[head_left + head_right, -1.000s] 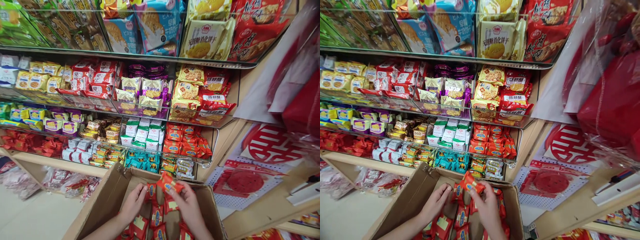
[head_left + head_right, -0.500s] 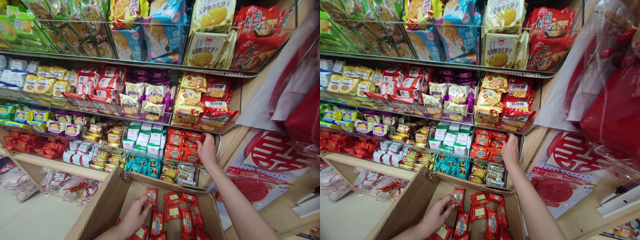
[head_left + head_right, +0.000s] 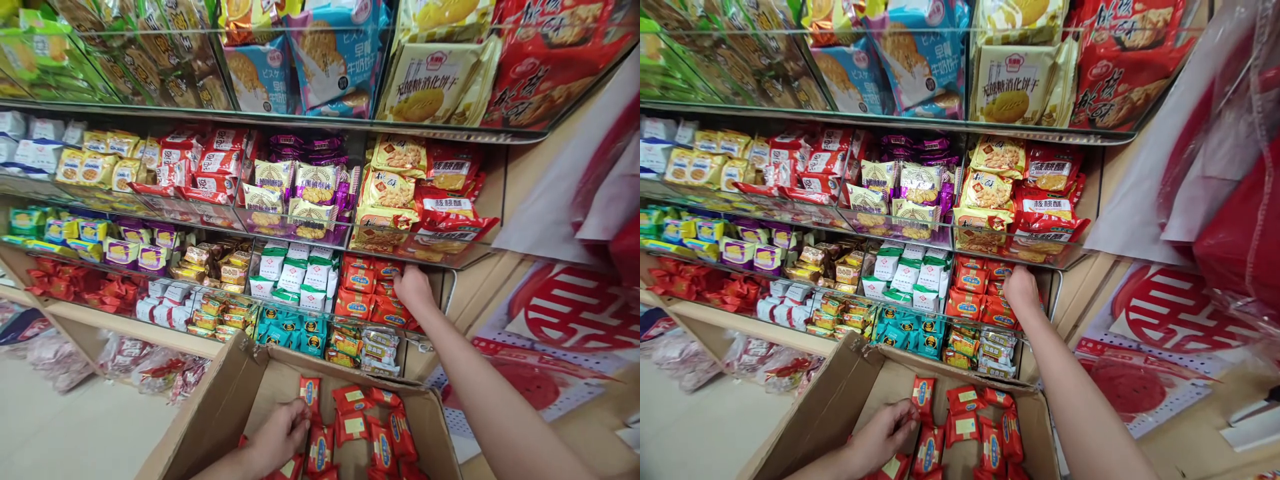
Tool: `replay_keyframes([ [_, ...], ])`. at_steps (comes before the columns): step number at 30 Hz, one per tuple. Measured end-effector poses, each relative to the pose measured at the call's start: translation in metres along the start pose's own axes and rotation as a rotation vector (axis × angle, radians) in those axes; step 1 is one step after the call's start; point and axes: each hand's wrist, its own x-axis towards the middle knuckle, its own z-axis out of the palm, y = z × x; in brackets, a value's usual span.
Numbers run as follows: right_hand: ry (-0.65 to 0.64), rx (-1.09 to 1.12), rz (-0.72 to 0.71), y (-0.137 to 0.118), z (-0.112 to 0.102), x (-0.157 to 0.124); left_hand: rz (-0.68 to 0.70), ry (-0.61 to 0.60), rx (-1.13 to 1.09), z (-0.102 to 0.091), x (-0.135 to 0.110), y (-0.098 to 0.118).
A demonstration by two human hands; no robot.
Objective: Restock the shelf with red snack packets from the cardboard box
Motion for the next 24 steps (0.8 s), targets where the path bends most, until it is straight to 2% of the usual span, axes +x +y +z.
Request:
replay_keyframes([
  [4, -0.034, -0.008, 0.010, 0.001, -0.002, -0.003, -0.006, -0.108, 0.054, 0.000, -0.002, -0.003],
  [10, -0.044, 0.001, 0.002, 0.009, -0.013, -0.012, 0.031, -0.139, 0.205, -0.004, -0.007, 0.002],
  [12, 0.024, 0.029, -0.109, 0.009, -0.018, -0.025, 0.056, -0.138, 0.227, -0.006, -0.008, 0.006],
  [14, 0.161, 0.102, -0.318, 0.007, -0.019, -0.049, 0.068, -0.139, 0.236, -0.007, -0.008, 0.010],
  [16, 0.254, 0.201, -0.532, 0.001, -0.016, -0.085, 0.066, -0.149, 0.245, -0.008, -0.008, 0.013],
  [18, 0.174, 0.274, -0.660, -0.005, -0.007, -0.128, 0.069, -0.170, 0.255, -0.008, -0.008, 0.014],
  [20, -0.036, 0.297, -0.712, -0.010, 0.007, -0.172, 0.084, -0.201, 0.278, -0.008, -0.008, 0.015],
  [24, -0.522, 0.254, -0.615, -0.004, 0.043, -0.242, 0.135, -0.218, 0.451, -0.010, -0.010, 0.018],
])
